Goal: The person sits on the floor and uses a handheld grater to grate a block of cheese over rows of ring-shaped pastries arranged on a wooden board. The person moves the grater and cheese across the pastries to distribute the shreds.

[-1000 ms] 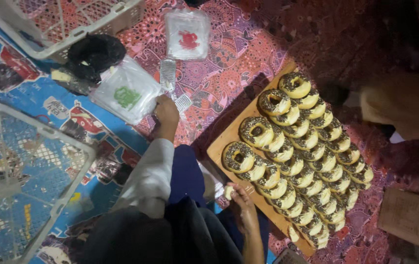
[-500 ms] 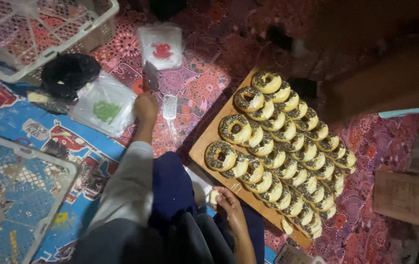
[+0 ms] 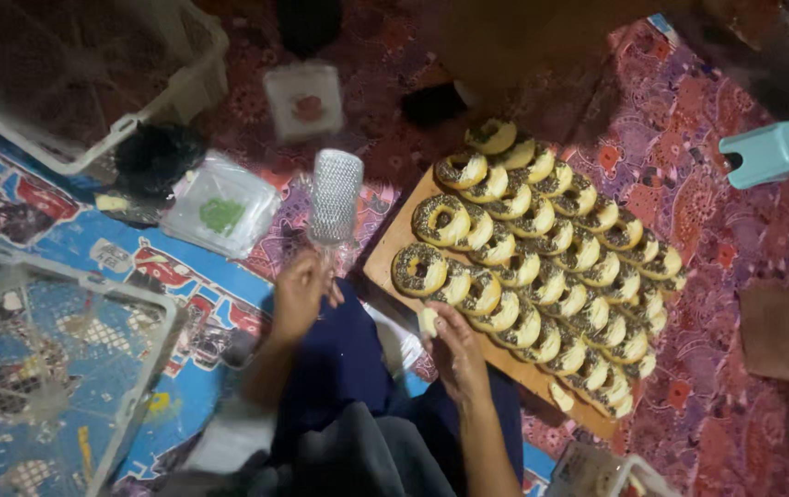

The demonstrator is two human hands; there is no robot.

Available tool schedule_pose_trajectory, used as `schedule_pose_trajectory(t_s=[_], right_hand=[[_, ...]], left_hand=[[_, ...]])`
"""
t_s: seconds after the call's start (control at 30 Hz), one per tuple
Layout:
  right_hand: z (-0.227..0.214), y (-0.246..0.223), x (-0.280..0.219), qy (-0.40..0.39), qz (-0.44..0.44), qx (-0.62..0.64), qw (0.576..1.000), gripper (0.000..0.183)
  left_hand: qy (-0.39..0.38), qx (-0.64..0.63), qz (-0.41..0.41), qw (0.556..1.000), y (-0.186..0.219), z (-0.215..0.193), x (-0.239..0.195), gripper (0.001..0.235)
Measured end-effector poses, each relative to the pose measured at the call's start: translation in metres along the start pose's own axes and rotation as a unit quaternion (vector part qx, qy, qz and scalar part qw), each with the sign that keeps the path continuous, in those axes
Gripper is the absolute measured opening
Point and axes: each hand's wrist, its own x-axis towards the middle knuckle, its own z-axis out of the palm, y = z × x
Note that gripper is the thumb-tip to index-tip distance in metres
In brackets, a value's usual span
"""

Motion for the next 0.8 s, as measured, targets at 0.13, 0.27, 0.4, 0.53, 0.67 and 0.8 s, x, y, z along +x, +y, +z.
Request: schedule_pose_trajectory(t_s=[0.13, 0.27, 0.4, 0.53, 0.67, 0.8], right_hand=[[0.019, -0.024, -0.008, 0.031, -0.022, 0.000, 0.999, 0.033], [0.040, -0.049, -0.015, 0.044, -0.159, -0.255, 0.953, 0.043], [0.045, -0.069, -0.010, 0.000, -0.123, -0.155, 0.980, 0.055], [0.033, -0.078, -0.009, -0.009, -0.032, -0.092, 0.995, 0.041], [0.021, -0.069, -0.014, -0.019, -0.039, -0.159, 0.986, 0.042], [0.022, -0.062, -0.008, 0.006, -0.088, -0.231, 0.969, 0.043]], left_hand=[[-0.038, 0.030, 0.024, 0.999, 0.027, 0.030, -0.042, 0.026], [-0.063, 0.052, 0.017, 0.997, 0.035, 0.054, -0.073, 0.026], [-0.116, 0.091, 0.037, 0.988, 0.039, 0.073, -0.095, 0.028], [-0.188, 0.047, -0.020, 0.981, 0.038, 0.083, -0.102, 0.011], [-0.217, -0.037, -0.101, 0.970, 0.014, 0.089, -0.093, 0.013], [-0.216, -0.036, -0.152, 0.964, -0.022, 0.090, -0.085, 0.024]])
